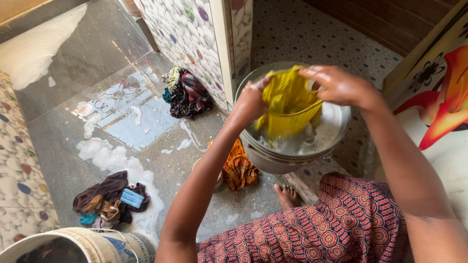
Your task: The person washes clothes by hand in a bucket of soapy water, dipping each item in, scrubbing it, and wringing it out.
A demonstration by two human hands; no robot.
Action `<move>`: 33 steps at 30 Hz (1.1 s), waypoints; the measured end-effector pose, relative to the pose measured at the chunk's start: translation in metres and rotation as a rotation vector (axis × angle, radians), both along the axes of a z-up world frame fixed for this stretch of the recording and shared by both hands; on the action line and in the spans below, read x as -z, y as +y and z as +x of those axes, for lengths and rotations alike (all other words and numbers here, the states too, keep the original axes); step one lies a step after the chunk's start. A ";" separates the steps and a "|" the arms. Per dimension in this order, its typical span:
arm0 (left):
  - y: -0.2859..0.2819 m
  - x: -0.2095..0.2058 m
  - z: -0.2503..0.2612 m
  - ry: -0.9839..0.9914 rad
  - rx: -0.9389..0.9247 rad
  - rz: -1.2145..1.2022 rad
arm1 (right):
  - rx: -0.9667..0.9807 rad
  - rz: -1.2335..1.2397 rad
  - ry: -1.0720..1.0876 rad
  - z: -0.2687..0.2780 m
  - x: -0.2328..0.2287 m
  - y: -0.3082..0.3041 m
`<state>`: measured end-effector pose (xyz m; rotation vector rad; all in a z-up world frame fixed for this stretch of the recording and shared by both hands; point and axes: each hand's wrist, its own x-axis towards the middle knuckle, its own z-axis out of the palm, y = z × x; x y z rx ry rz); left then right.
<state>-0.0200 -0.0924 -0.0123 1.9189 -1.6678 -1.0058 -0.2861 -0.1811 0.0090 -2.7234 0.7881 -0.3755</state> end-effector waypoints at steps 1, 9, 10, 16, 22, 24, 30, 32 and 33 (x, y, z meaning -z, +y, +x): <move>0.011 -0.026 0.001 -0.057 0.038 -0.220 | -0.031 -0.094 -0.055 0.001 -0.023 0.008; 0.043 -0.144 -0.017 0.205 -0.053 -1.007 | 0.320 -0.111 -0.613 0.016 -0.151 0.113; 0.045 -0.148 -0.019 0.250 -0.042 -1.055 | 0.321 -0.105 -0.660 0.019 -0.155 0.118; 0.034 -0.098 -0.021 0.138 0.047 -1.196 | 0.201 -0.148 -0.505 0.012 -0.111 0.088; 0.014 0.072 -0.041 -0.325 0.136 -0.121 | -0.093 0.065 0.114 0.039 0.088 -0.007; -0.004 0.136 -0.041 -0.446 0.100 -0.070 | -0.034 0.194 0.265 0.052 0.152 -0.025; -0.049 0.212 -0.037 -0.851 0.525 0.280 | 0.200 0.442 0.538 0.074 0.242 -0.035; -0.046 0.196 -0.034 -0.848 0.614 0.319 | 0.405 0.661 0.634 0.078 0.236 -0.023; -0.043 0.184 -0.033 -0.846 0.659 0.339 | 0.505 0.772 0.682 0.079 0.226 -0.018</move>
